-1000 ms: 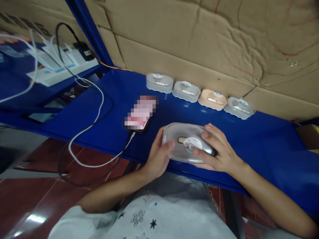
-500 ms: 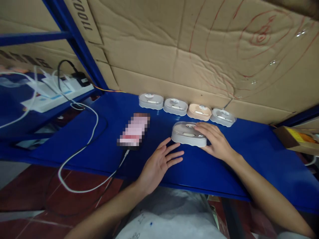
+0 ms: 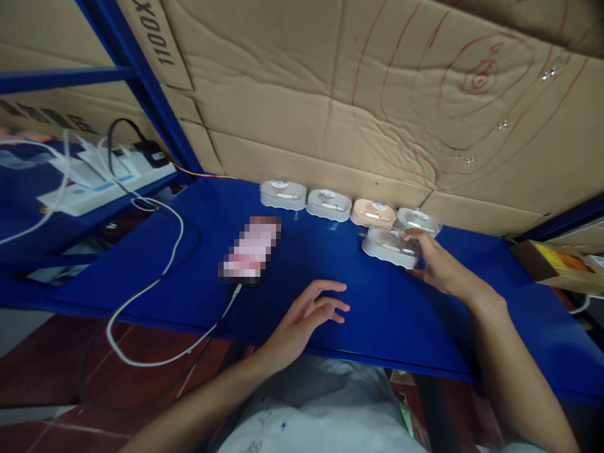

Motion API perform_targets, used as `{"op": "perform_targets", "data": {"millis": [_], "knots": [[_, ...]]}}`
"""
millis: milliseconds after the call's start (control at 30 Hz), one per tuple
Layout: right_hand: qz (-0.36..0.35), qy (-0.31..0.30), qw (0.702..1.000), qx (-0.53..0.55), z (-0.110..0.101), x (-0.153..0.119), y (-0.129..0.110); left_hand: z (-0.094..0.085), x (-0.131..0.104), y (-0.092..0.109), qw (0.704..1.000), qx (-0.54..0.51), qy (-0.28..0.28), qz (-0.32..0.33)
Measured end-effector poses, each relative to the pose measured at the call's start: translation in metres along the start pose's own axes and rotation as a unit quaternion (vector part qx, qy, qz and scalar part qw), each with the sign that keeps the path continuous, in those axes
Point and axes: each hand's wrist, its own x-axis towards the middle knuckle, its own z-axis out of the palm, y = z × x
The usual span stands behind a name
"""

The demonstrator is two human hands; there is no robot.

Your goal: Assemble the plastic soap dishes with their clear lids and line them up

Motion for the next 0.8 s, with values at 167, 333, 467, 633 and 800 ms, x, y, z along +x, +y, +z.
{"op": "perform_targets", "data": {"millis": [167, 333, 467, 633, 800], "knots": [[-0.02, -0.005, 1.0, -0.003, 0.002, -0.001, 0.0, -0.001, 0.0, -0.001, 1.0, 0.016, -0.017, 0.009], [-0.038, 0.01, 0.998, -0.039, -0.002, 0.003, -0.008, 0.002, 0.002, 0.003, 0.999, 0.02, -0.02, 0.014], [-0.094, 0.022, 0.995, -0.028, -0.001, 0.032, -0.04, 0.006, -0.002, 0.006, 0.998, 0.044, -0.014, 0.038], [-0.076, 0.006, 0.995, -0.061, 0.028, 0.121, -0.087, 0.006, -0.012, 0.01, 0.977, 0.179, -0.027, 0.117], [-0.023, -0.02, 0.996, -0.084, 0.059, 0.174, -0.105, -0.004, -0.018, 0.018, 0.906, 0.38, -0.01, 0.185]]}}
